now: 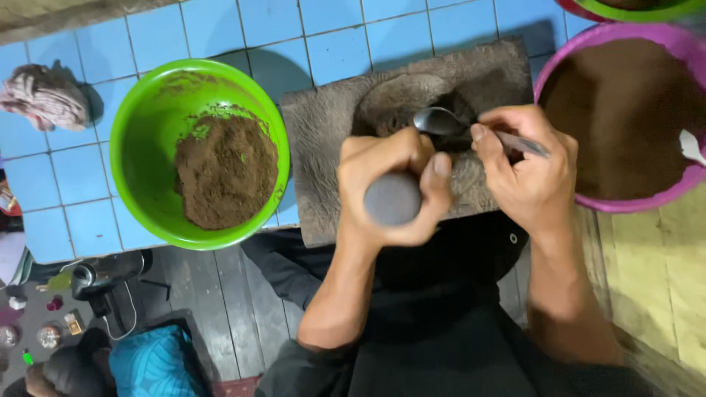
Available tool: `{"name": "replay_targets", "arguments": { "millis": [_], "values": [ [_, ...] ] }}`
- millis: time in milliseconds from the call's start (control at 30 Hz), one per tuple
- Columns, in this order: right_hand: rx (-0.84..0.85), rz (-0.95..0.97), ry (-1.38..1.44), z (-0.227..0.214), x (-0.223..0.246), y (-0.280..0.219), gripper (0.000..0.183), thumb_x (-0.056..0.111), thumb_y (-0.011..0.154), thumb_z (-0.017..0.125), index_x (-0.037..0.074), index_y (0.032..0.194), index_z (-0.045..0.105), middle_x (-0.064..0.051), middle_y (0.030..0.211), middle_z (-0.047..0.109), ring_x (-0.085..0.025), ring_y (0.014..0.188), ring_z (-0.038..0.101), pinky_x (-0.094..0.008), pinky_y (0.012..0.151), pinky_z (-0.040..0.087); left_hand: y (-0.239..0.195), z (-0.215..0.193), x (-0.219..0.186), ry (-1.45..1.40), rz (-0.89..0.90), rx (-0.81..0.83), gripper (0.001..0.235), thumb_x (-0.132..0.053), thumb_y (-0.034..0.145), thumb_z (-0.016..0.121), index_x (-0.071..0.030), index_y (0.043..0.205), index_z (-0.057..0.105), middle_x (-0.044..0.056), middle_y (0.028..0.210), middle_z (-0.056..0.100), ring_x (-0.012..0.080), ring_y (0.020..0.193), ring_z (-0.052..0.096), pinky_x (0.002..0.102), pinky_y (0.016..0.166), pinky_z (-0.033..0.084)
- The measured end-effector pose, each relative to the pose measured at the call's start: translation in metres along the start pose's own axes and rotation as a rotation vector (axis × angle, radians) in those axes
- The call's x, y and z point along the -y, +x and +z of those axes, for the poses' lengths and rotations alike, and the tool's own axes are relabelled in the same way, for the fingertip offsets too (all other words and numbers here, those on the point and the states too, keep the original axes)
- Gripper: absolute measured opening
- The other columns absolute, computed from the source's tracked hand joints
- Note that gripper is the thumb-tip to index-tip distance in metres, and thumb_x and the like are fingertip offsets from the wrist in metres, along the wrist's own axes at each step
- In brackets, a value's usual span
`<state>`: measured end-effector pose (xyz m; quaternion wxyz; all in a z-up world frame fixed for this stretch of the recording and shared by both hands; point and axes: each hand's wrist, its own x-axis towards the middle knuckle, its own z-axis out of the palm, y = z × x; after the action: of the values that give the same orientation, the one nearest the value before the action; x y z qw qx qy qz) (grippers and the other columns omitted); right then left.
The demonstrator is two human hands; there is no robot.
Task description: The person uses a pestle and a spoon to grind a brown powder in a stone mortar. They repeatedly press and scrape the powder, occasionally transferring some into a green bowl. The process continues throughout the clip.
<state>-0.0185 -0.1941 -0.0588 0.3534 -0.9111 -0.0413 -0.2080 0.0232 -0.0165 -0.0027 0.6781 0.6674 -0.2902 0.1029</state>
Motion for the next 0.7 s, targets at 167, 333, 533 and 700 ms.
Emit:
{"name": "replay_targets", "arguments": {
  "millis": [167, 333, 533, 700],
  "values": [
    [0.017, 0.016, 0.124, -0.014, 0.004, 0.006, 0.012, -0.001, 0.105, 0.070, -0.009, 0.104, 0.061, -0.019, 0.091, 0.072, -0.025, 0.085, 0.073, -0.032, 0.071, 0.053, 0.007, 0.000, 0.011, 0.090, -0.017, 0.061, 0.020, -0.019, 0.094, 0.053, -0.010, 0.078, 0.045, 0.003, 0.077, 0.044, 0.0185, 0.073, 0.042, 0.034, 0.069, 0.037],
    [0.068, -0.325, 0.128, -0.029, 0.016, 0.041, 0.026, -0.013, 0.108, 0.064, -0.015, 0.083, 0.054, -0.031, 0.106, 0.073, -0.037, 0.092, 0.073, -0.041, 0.075, 0.055, 0.015, -0.008, 0.011, 0.254, -0.005, 0.278, 0.022, -0.031, 0.091, 0.061, -0.012, 0.101, 0.069, 0.013, 0.136, 0.053, 0.0343, 0.127, 0.057, 0.054, 0.106, 0.044],
    [0.190, -0.386, 0.087, -0.028, 0.038, 0.053, 0.014, -0.010, 0.111, 0.052, -0.014, 0.107, 0.064, -0.026, 0.111, 0.071, -0.034, 0.093, 0.061, -0.041, 0.083, 0.048, 0.022, -0.007, 0.008, 0.382, -0.040, 0.343, 0.039, -0.043, 0.088, 0.052, -0.007, 0.096, 0.064, 0.004, 0.101, 0.062, 0.0288, 0.102, 0.064, 0.056, 0.103, 0.040],
    [0.093, -0.317, 0.123, -0.012, 0.028, 0.045, 0.013, -0.006, 0.106, 0.059, -0.015, 0.107, 0.069, -0.028, 0.108, 0.055, -0.037, 0.101, 0.057, -0.044, 0.086, 0.051, 0.028, -0.012, 0.000, 0.351, -0.008, 0.333, 0.037, -0.036, 0.087, 0.049, -0.002, 0.074, 0.055, 0.014, 0.072, 0.066, 0.0357, 0.068, 0.061, 0.047, 0.066, 0.045]
  ]
}}
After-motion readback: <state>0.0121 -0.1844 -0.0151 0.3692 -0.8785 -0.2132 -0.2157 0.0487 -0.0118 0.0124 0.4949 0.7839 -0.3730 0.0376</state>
